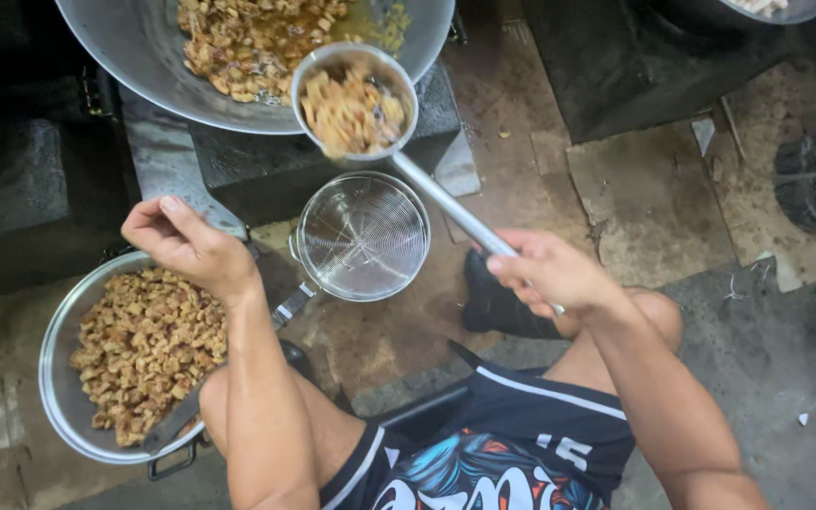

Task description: The person scoops fried pork fat from a large pan into a strainer using a metal ladle and moves the strained fat into a separate metal bowl.

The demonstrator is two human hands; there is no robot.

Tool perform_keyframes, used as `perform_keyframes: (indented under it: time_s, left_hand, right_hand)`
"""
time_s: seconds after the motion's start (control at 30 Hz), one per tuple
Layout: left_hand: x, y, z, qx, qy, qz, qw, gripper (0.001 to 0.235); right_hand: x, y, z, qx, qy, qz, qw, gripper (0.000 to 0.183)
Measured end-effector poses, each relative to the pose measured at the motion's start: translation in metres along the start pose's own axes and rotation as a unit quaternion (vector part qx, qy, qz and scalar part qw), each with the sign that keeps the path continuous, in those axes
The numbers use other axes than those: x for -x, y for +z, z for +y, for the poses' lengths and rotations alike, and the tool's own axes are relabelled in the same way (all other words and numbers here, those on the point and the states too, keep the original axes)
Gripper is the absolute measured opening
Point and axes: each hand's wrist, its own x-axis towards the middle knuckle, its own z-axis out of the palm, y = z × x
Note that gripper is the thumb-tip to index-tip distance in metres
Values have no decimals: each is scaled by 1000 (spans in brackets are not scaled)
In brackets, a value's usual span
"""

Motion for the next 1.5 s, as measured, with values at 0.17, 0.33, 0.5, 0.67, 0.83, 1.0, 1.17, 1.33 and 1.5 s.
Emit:
perform_keyframes:
  time_s: [0.17, 0.33, 0.5, 0.67, 0.83, 1.0, 1.17, 1.33, 1.5]
  left_hand:
    - [9, -22, 0, 14, -18, 10, 1000, 13]
    - [12, -32, -2, -47, 23, -23, 998, 13]
    - [7, -32, -5, -48, 31, -18, 998, 15]
    - [10, -30, 1, -82, 7, -45, 996, 15]
    - [11, -25, 6, -85, -40, -29, 995, 16]
    - [13, -20, 0, -95, 38, -47, 994, 16]
    - [15, -21, 0, -60, -25, -32, 997, 16]
    - [18, -23, 6, -45, -23, -24, 998, 15]
    - [27, -21, 5, -44, -63, -19, 997, 15]
  right_hand:
    - [3, -19, 76, -18, 37, -17, 999, 37]
    - [-58, 0, 171, 133, -24, 71, 988, 34]
    - [-100, 18, 219, 476, -178, 199, 838, 37]
    - [-101, 30, 222, 593, -147, 230, 757, 57]
    - [-93, 23, 226, 643, -121, 270, 707, 64]
    - [-86, -1, 231, 517, -215, 256, 788, 63]
    - [-39, -18, 204, -64, 58, 27, 996, 57]
    - [26, -36, 130, -202, 114, -22, 973, 52]
    - [-11, -48, 36, 3, -83, 2, 997, 38]
